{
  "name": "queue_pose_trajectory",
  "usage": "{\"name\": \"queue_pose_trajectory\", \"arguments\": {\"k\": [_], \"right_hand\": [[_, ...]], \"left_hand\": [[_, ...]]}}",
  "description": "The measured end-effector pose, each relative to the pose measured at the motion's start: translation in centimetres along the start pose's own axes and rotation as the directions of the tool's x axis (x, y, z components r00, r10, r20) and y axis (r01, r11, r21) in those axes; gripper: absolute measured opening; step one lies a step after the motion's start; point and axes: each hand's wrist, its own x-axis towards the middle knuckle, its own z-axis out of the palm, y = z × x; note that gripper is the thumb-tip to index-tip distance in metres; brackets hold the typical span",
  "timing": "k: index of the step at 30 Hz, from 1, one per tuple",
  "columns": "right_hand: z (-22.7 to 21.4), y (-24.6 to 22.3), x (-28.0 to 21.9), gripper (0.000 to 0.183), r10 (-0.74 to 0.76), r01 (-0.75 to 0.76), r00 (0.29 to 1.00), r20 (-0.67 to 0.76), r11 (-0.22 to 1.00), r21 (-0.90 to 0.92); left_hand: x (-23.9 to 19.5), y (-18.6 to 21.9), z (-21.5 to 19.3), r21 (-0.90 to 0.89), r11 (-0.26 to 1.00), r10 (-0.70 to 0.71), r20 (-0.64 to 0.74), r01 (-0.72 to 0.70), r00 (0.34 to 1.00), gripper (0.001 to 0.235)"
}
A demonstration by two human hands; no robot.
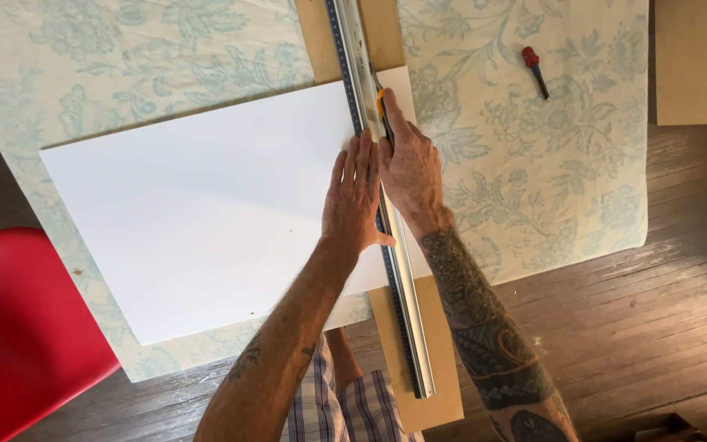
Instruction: Cutting a board to size with a utility knife and fitting it into a wooden frame
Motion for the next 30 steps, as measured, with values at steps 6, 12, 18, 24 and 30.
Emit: {"name": "queue_pose_trajectory", "arguments": {"k": [6,12,18,24,30], "right_hand": [[-0.3,-0.7,-1.0,0.067,-0.015,0.015,1.000,-0.003,1.000,-0.008],[-0.4,0.0,-2.2,0.062,-0.140,0.142,0.990,-0.030,0.984,0.103],[-0.4,0.9,-3.7,0.065,-0.133,0.135,0.991,-0.028,0.986,0.093],[-1.6,0.5,-6.1,0.069,-0.108,0.106,0.994,0.020,0.992,0.073],[-2.1,0.5,-9.5,0.068,-0.091,0.089,0.995,0.034,0.993,0.074]], "left_hand": [[0.0,0.0,0.2,-0.019,1.000,0.006,0.009,-0.006,1.000,0.166],[0.7,0.1,2.9,0.012,1.000,-0.003,-0.246,0.006,0.969,0.174],[0.5,0.0,2.7,-0.009,1.000,0.012,-0.297,-0.015,0.955,0.176],[0.9,0.2,3.1,0.004,1.000,-0.001,-0.252,0.002,0.968,0.176],[0.7,0.3,3.3,0.060,0.998,0.008,-0.249,0.007,0.968,0.164]]}}
